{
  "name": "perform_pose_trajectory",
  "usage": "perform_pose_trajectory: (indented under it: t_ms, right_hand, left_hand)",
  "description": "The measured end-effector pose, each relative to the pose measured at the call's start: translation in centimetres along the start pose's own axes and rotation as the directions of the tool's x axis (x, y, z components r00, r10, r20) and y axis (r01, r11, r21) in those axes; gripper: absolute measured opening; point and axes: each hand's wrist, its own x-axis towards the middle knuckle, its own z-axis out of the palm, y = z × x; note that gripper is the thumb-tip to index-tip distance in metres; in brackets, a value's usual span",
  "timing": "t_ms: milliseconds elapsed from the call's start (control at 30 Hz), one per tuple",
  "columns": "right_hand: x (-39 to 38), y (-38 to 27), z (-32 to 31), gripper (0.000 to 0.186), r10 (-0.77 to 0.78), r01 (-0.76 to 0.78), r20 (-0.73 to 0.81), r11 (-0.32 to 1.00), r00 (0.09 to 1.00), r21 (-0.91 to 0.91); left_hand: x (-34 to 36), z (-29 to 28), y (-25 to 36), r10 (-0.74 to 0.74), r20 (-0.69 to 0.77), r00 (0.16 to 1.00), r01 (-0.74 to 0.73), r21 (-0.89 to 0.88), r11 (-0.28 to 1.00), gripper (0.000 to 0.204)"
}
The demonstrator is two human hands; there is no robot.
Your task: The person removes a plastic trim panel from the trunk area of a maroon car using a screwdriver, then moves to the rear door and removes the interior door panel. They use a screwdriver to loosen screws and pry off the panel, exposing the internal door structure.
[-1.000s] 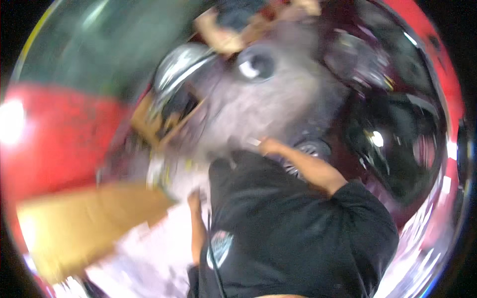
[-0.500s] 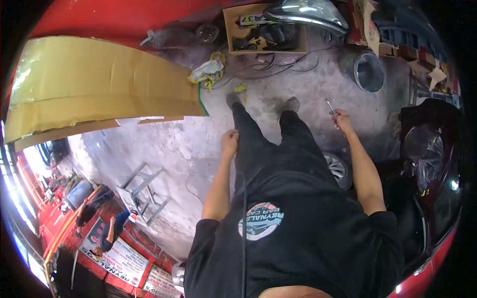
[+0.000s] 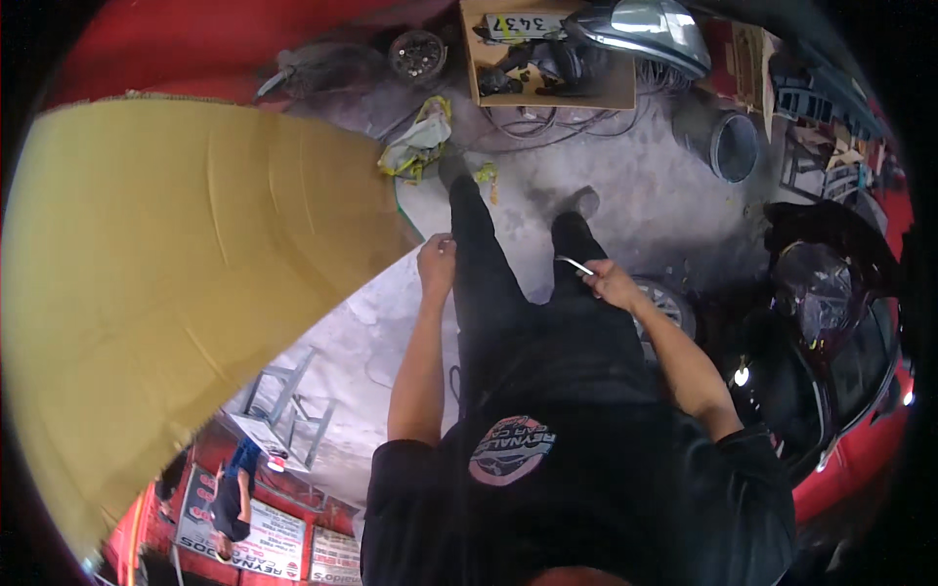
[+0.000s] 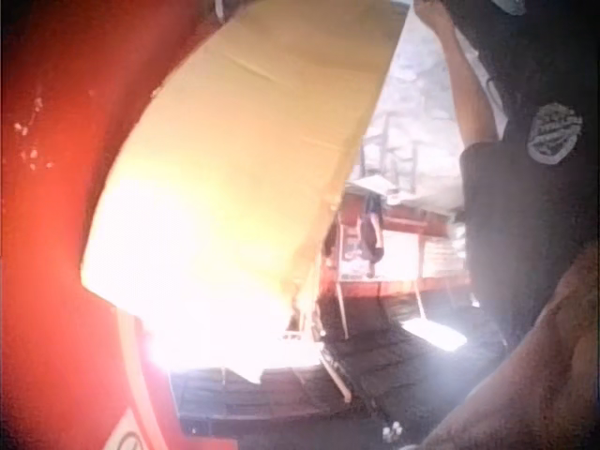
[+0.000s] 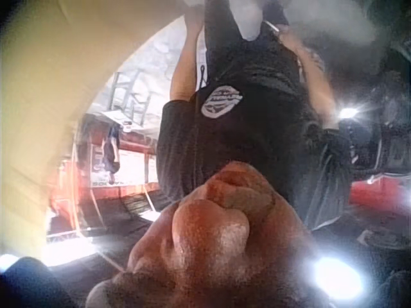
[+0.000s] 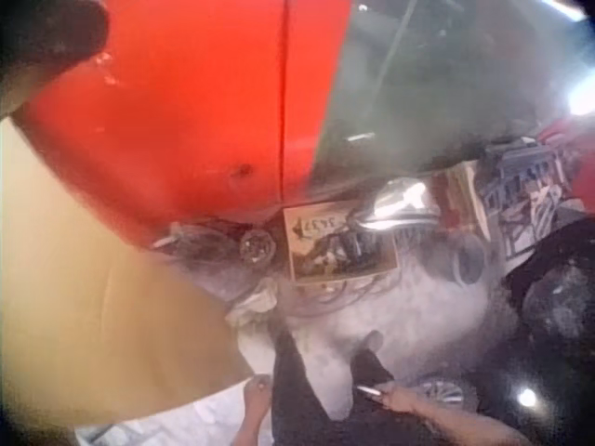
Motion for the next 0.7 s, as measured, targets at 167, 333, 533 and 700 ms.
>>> perform_pose_trajectory:
  t_ms: [167,333,533,700]
  right_hand:
    - [0.1,-7.0,1.5,0.016,-0.108,0.103,-0.156,0.994,0.982,-0.038]
    - [4.1,-7.0,0.6,0.020,-0.038,0.012,-0.264,0.995,0.964,-0.101]
    - [16.6,3.1,5.8,0.019,-0.189,0.059,-0.242,0.886,0.952,-0.460]
    - [19.2,1.7,6.8,0.024,-0.246,0.068,-0.205,0.781,0.947,-0.621]
  left_hand:
    - [4.7,0.2,-1.8,0.081,0.129,0.988,-0.099,0.143,0.985,0.023]
    - [15.8,2.1,-2.4,0.222,0.091,0.971,-0.239,0.293,0.926,0.018]
    - [33.7,3.6,1.6,0.355,-0.331,0.874,-0.308,0.186,0.933,0.016]
    - [46.0,3.9,4.0,0.674,-0.241,0.698,-0.465,0.562,0.683,0.022]
